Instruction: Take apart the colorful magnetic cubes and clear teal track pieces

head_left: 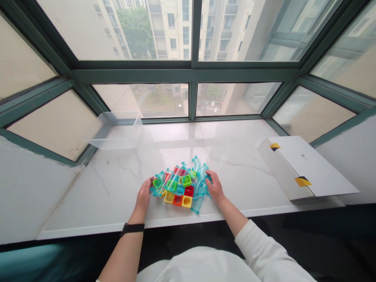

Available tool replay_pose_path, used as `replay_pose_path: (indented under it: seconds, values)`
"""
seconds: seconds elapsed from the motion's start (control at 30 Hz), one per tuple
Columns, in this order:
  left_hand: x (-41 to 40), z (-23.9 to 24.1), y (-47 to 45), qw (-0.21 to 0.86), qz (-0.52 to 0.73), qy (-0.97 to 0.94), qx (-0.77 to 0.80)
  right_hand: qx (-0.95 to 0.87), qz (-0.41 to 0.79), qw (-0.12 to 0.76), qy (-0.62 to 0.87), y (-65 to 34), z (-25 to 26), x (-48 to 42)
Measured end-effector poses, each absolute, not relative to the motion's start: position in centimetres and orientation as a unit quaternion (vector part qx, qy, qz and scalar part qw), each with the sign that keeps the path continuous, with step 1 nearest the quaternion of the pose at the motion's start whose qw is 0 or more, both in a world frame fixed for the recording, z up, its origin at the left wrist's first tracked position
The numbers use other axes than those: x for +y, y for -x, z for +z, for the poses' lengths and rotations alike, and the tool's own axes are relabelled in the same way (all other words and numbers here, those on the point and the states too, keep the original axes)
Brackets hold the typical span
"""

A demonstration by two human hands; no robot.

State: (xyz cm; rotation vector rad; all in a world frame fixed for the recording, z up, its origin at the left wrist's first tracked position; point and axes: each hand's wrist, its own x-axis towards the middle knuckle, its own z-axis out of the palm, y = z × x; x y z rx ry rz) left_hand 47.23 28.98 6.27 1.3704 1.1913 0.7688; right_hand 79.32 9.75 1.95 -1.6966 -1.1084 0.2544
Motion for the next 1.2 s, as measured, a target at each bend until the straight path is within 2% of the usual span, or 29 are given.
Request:
replay_pose_path:
  seconds: [0.3, 0.7, 0.77, 0.97, 1.03, 1.2]
  values:
    - [29.9, 6.6, -47.0, 0.549, 0.289, -0.59, 0.516, -0.46, 0.108, 0.525, 0.708, -79.2, 2.3, 9.7]
    - [28.7, 6.1, -46.1, 0.509, 0.313, -0.62, 0.508, -0.481, 0.113, 0.508, 0.705, -78.0, 2.0, 9.2]
    - [27.9, 6.4, -45.8, 0.477, 0.348, -0.618, 0.52, -0.483, 0.116, 0.512, 0.701, -78.0, 2.0, 9.0]
    - [22.4, 9.4, -44.8, 0.268, 0.47, -0.656, 0.526, -0.412, 0.111, 0.567, 0.704, -78.5, 2.4, 7.5]
    - [20.1, 10.2, -44.7, 0.261, 0.446, -0.687, 0.511, -0.378, 0.114, 0.581, 0.712, -78.7, 2.4, 6.3]
    - [14.9, 9.6, -46.8, 0.333, 0.299, -0.813, 0.373, -0.283, 0.142, 0.595, 0.739, -78.7, 2.0, 2.7]
